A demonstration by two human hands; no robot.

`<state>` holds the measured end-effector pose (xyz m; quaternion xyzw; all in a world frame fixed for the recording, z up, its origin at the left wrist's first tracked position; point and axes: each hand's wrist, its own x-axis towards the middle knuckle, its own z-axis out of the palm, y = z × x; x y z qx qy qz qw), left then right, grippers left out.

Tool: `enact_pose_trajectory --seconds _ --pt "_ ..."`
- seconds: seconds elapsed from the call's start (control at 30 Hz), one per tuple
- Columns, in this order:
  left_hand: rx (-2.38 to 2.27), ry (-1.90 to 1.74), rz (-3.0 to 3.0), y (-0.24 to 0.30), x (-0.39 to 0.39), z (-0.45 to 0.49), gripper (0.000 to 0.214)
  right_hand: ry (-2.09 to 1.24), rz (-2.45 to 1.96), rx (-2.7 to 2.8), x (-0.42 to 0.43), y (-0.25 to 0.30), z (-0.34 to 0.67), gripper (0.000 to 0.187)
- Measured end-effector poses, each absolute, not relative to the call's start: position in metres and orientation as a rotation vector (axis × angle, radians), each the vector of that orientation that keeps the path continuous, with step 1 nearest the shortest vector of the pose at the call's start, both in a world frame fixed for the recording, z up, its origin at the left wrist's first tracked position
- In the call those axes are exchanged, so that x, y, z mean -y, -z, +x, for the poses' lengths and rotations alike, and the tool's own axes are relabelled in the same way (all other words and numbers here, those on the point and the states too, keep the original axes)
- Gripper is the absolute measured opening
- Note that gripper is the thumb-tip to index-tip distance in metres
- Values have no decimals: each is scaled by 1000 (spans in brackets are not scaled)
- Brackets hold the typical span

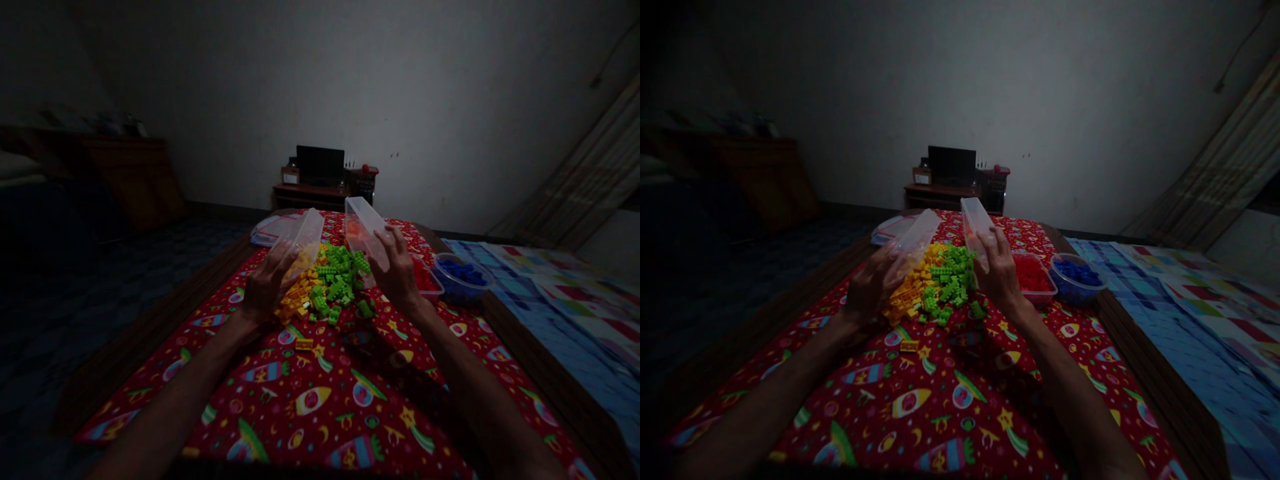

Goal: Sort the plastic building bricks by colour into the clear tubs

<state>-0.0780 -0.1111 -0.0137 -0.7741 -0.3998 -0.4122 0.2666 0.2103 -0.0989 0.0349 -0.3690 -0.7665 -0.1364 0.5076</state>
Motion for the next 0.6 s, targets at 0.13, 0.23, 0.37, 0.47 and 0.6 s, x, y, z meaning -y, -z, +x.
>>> enact_pose_trajectory --seconds 0.13,0.23,0.37,0.47,0.6 --pt "1080 1264 -2020 1 111 -83 75 194 -898 1676 92 -46 238 49" --pt "1244 1535 -1826 -15 104 -82 82 -23 -914 1492 76 -51 265 52" --pt "1301 1793 -1685 -38 86 -78 93 -84 -891 1513 69 -55 283 53" --pt "1237 1843 -1672 -47 70 -77 96 103 -813 1781 82 -49 268 51" --pt "1198 1843 -1677 -45 54 -77 94 339 -579 2162 98 -31 229 54"
